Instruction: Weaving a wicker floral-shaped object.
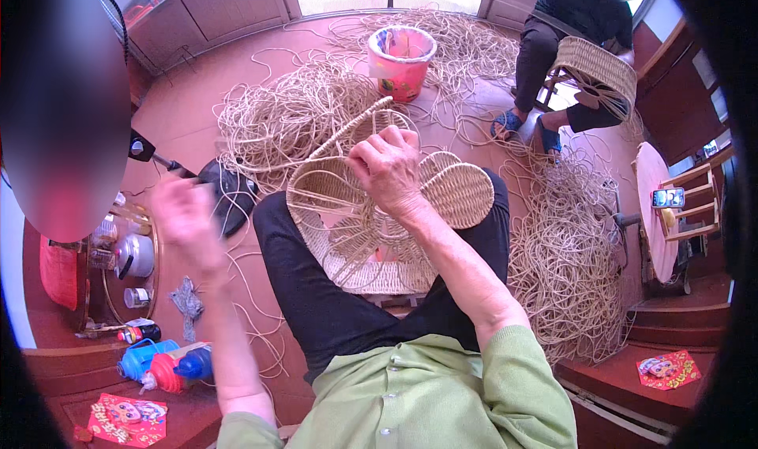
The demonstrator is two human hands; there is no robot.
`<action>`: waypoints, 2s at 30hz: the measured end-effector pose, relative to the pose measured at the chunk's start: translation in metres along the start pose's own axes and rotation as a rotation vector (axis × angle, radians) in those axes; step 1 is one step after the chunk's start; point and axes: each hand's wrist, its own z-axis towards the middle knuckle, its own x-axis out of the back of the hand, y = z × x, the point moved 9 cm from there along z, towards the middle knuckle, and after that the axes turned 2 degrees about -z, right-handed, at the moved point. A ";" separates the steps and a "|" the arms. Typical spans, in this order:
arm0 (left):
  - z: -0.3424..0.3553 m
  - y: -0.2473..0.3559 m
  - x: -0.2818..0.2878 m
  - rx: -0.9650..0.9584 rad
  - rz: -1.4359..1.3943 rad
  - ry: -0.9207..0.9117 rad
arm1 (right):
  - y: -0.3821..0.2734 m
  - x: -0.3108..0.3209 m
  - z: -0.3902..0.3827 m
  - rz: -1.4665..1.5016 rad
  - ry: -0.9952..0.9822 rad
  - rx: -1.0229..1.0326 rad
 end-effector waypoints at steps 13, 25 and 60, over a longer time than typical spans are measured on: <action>-0.087 0.003 -0.208 0.187 0.231 -0.546 | 0.007 0.000 0.002 0.092 -0.123 -0.124; -0.115 -0.002 -0.206 0.730 -0.655 -0.661 | 0.039 -0.008 -0.001 0.414 -0.222 -0.606; -0.120 -0.047 -0.223 1.012 -0.567 -0.625 | 0.021 -0.055 0.016 0.120 -0.652 -0.247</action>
